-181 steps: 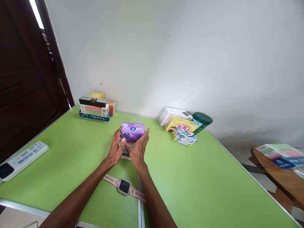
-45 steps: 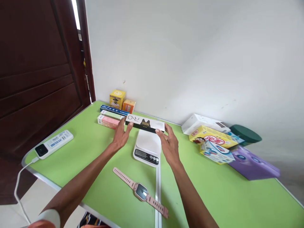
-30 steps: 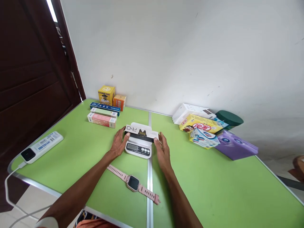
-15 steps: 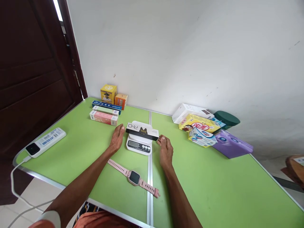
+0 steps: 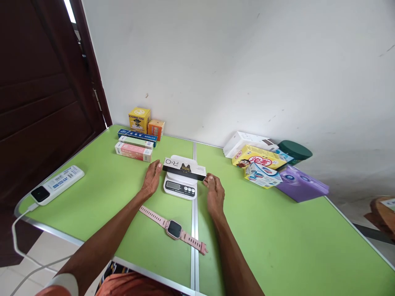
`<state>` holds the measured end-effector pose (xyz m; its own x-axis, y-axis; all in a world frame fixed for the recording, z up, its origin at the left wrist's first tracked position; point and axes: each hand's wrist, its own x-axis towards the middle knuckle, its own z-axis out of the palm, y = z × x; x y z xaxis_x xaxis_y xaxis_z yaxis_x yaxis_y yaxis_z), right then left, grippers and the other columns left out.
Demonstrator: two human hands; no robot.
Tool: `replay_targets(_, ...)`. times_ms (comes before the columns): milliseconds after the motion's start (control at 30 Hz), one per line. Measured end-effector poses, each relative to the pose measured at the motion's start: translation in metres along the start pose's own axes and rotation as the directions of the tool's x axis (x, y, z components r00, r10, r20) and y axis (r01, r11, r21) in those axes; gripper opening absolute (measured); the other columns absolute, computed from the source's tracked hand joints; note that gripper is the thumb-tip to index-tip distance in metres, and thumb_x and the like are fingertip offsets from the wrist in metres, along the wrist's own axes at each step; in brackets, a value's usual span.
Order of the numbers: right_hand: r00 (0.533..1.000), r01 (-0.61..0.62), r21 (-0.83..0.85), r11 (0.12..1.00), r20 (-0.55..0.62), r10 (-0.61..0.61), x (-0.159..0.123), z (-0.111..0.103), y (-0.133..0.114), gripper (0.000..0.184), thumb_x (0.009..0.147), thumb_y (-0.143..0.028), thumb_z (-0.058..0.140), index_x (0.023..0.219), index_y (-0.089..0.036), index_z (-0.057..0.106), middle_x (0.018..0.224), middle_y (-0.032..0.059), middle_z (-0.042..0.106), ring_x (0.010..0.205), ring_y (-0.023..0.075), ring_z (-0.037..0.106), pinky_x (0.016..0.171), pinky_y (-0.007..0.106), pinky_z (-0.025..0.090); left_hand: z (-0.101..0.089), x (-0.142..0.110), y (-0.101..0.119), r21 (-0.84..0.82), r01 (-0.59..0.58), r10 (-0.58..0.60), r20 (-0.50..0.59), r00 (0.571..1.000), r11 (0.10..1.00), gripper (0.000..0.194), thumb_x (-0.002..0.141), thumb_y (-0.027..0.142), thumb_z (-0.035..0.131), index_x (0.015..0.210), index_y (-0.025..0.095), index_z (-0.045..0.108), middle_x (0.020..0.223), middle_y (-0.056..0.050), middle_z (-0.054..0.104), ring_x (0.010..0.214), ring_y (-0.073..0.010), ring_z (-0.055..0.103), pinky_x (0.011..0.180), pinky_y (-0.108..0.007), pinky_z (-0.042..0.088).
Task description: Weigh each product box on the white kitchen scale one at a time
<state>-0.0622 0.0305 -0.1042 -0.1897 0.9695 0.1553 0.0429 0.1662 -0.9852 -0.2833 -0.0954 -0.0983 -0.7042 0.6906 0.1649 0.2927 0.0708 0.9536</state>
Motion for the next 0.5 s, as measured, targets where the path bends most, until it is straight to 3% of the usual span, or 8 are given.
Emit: replay_targets(500,1.0,-0.017,0.002,1.0,0.004,0.017,-0.0005,-0.0007,0.0023,0.07,0.093,-0.084,0.055,0.117,-0.02,0.072,0.123,0.0142,0.078,0.112,0.0307,0.076,0.11,0.052,0.054,-0.0001,-0.0008,0.0037,0.042,-0.004,0.004,0.006,1.0,0.999,0.07,0.107,0.067,0.037,0.148,0.016,0.06,0.158,-0.021,0.061,0.151,-0.0331,0.055,0.132,-0.054,0.037)
